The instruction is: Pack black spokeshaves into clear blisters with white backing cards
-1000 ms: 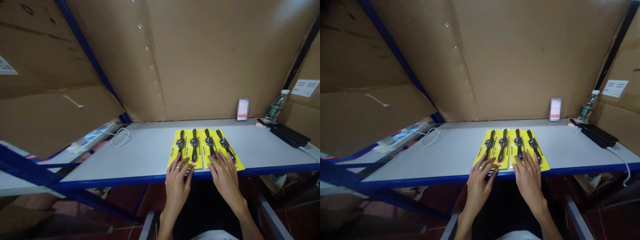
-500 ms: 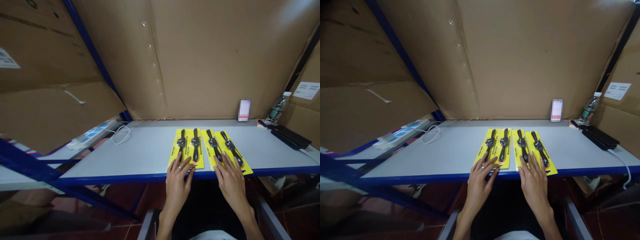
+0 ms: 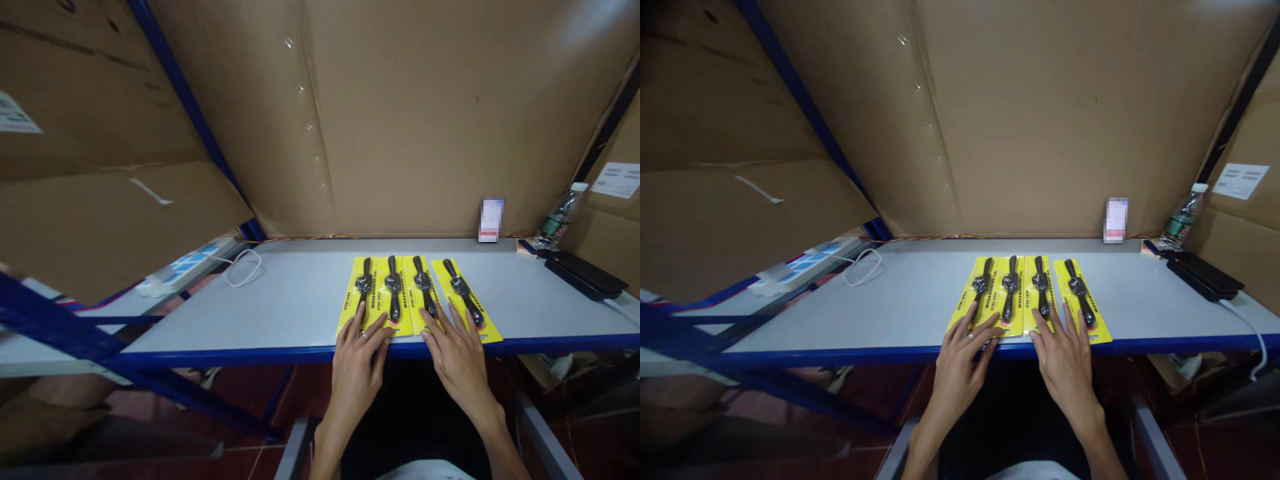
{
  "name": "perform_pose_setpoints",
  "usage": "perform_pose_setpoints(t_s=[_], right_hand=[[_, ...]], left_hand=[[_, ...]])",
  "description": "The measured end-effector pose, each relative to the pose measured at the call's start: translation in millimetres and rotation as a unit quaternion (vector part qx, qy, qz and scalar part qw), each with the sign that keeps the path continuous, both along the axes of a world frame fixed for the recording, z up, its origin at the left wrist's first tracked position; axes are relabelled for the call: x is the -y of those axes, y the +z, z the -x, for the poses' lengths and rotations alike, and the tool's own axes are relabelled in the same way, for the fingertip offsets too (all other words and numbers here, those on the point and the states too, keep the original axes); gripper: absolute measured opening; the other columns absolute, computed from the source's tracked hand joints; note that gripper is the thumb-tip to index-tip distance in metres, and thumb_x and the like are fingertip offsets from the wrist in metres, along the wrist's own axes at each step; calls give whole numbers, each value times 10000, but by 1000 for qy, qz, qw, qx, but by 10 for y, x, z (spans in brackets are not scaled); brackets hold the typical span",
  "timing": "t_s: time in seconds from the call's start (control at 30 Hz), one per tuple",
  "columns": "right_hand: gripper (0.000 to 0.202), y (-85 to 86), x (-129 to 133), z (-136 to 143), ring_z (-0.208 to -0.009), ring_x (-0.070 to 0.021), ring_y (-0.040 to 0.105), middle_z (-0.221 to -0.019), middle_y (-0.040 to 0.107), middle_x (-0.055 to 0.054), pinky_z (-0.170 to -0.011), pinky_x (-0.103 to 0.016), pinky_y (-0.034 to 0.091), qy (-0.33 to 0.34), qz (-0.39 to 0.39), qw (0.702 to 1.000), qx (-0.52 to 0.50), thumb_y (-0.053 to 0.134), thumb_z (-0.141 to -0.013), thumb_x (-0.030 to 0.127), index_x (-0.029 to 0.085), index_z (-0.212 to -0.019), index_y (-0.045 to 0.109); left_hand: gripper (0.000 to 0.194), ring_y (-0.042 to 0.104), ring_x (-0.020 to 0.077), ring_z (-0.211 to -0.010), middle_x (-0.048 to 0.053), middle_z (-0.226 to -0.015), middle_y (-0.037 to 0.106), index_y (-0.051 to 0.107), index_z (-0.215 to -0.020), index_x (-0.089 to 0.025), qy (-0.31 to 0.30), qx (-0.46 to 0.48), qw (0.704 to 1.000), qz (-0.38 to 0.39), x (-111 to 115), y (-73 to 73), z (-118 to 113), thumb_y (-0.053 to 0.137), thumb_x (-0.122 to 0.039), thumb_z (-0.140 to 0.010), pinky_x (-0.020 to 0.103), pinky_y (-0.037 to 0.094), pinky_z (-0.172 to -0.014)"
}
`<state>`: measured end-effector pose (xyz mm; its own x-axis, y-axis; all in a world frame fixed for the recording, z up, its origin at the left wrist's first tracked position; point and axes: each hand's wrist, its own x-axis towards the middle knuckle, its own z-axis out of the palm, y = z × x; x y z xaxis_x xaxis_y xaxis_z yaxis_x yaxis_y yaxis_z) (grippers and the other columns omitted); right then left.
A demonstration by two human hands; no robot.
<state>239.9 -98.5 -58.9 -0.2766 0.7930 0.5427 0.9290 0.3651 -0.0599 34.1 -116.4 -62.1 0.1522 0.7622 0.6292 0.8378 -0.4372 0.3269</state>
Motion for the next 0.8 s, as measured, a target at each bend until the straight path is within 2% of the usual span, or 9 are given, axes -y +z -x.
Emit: perform_pose_setpoints(t_s=[0.27, 0.8], right_hand=[[432, -25, 2, -8, -1480, -348, 417, -1523, 557, -58, -1204, -599, 294, 2, -13, 1000, -13, 457, -1072, 378, 300, -1481, 570], [440, -27, 1, 0, -1466, -350, 436, -1534, 546, -53, -1199, -597, 313, -3, -17, 1000, -2, 407, -1084, 377, 290, -1484, 570]], left_hand=[[261, 344, 328, -1532, -1, -1364, 698, 722, -1088, -277, 10, 0, 1000, -3, -4, -9, -14, 503, -160, -1008, 587, 420, -1121], [262, 353, 320, -1528, 7, -1356, 703, 718, -1103, -281, 9, 6, 1000, -1, 1, 9, -19, 511, -158, -1002, 568, 410, -1123]])
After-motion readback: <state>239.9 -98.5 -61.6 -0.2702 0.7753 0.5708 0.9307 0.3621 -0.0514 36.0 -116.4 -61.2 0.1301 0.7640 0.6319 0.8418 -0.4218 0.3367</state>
